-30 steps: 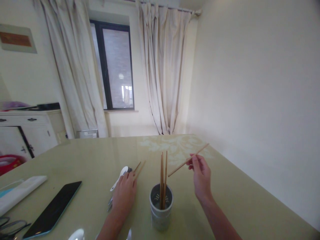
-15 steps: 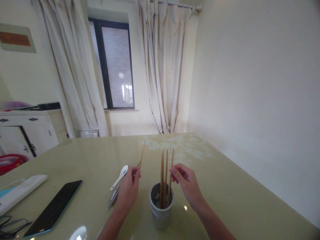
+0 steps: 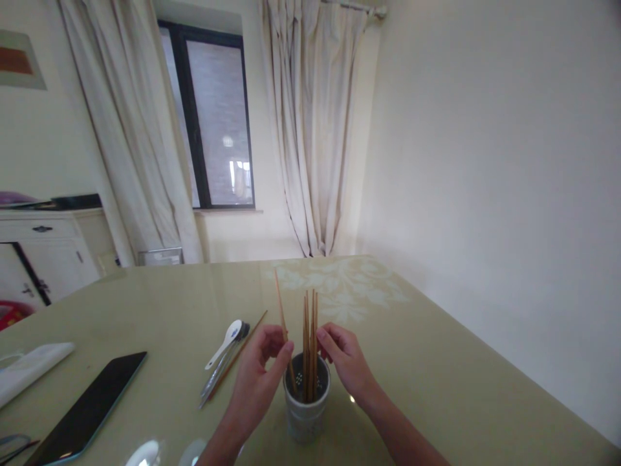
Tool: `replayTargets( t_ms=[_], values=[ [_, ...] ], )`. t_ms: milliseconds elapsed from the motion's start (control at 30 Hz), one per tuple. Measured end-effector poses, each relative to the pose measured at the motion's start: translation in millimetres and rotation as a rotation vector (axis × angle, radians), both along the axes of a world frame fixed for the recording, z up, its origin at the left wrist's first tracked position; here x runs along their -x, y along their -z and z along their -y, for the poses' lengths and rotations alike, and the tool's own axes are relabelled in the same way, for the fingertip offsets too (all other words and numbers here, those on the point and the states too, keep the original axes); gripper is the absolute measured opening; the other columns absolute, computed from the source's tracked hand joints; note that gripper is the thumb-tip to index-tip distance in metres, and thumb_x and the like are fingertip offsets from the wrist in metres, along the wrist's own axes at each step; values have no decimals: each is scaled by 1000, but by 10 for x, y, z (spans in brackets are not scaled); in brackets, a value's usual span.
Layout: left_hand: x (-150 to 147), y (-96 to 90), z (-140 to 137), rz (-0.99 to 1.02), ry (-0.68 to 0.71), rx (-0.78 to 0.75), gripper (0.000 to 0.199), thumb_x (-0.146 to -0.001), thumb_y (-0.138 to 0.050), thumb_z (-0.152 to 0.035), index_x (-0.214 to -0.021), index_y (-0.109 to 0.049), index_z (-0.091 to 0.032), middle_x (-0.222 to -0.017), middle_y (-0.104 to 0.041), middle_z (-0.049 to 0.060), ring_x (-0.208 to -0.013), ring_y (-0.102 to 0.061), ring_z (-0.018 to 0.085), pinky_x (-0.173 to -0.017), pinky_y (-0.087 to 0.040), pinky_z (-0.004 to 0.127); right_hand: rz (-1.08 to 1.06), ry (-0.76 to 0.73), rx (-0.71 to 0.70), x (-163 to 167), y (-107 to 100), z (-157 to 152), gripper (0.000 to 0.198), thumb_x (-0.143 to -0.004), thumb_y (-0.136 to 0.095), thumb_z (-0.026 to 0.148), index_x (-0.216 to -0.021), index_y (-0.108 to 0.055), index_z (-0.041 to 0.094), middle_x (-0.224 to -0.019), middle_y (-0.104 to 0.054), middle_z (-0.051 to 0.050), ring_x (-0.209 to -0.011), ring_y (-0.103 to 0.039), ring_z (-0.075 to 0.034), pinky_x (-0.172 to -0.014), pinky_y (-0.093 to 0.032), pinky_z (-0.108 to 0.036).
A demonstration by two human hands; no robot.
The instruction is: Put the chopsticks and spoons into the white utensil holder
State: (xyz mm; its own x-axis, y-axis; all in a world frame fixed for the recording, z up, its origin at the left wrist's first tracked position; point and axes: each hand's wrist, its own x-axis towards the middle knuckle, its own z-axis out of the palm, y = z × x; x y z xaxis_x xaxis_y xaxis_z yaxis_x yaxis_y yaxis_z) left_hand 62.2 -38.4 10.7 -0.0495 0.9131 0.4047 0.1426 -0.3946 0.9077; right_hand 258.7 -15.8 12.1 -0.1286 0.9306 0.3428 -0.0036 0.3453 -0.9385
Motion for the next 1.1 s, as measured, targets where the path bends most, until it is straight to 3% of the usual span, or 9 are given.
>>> replayTargets(
  t_ms=[433,533,600,667,733,800,867,1000,1100],
  values=[
    [-17,102,-85,-14,95,82,42,-93,-66,-62,-100,-68,-20,-90,-72,5,-84,-69,21,-77,-55,31,-10,-50,41,-4,93,-36,58,-96,-63,72,-74,-63,18,-64,-47,4,-60,-44,-13,-56,-33,-27],
    [264,116,-243,-146,-170,91,48,-96,-52,-65,-100,-68,-20,-92,-74,7,-86,-70,24,-77,-56,35,-29,-88,70,0,87,-34,57,-93,-67,73,-74,-63,18,-64,-46,5,-60,-42,-13,-56,-32,-26],
    [533,159,-350,-401,-450,132,45,-97,-47,-57,-101,-70,-18,-97,-76,12,-91,-70,29,-82,-55,40,-46,-117,82,3,83,-32,57,-90,-71,73,-75,-65,18,-64,-46,5,-61,-43,-13,-57,-33,-26],
    [771,223,-424,-727,-694,210,45,-100,-43,-45,-116,-71,-13,-117,-74,19,-109,-67,36,-92,-53,49,-72,-153,90,8,76,-28,55,-88,-74,71,-77,-68,18,-67,-52,3,-65,-47,-14,-61,-38,-27],
    [904,285,-456,-920,-798,332,49,-103,-40,-42,-128,-68,-11,-129,-70,22,-120,-64,41,-94,-51,51,-110,-202,108,19,68,-20,52,-89,-76,69,-83,-74,17,-76,-62,0,-75,-56,-17,-73,-46,-29],
    [908,325,-458,-1028,-786,371,48,-106,-39,-42,-133,-67,-14,-133,-69,20,-123,-62,39,-93,-50,48,-166,-263,148,39,58,-8,51,-89,-77,68,-94,-79,17,-90,-72,-5,-88,-63,-21,-88,-48,-33],
    [825,338,-445,-1149,-726,298,42,-108,-40,-39,-131,-69,-19,-134,-69,16,-123,-62,34,-94,-48,43,-243,-321,228,68,49,3,52,-86,-80,67,-104,-82,18,-101,-76,-8,-96,-66,-23,-93,-49,-36],
    [660,332,-427,-1376,-639,218,34,-106,-45,-28,-122,-73,-19,-130,-71,14,-122,-61,31,-96,-45,41,-396,-364,414,136,30,1,53,-78,-90,62,-105,-85,17,-109,-78,-11,-100,-69,-24,-91,-53,-35],
    [647,342,-430,-1402,-593,242,34,-106,-44,-25,-119,-74,-16,-128,-71,15,-122,-63,32,-96,-46,41,-419,-338,459,169,7,-20,51,-70,-97,57,-98,-86,16,-99,-79,-8,-89,-69,-20,-85,-54,-31]
  ],
)
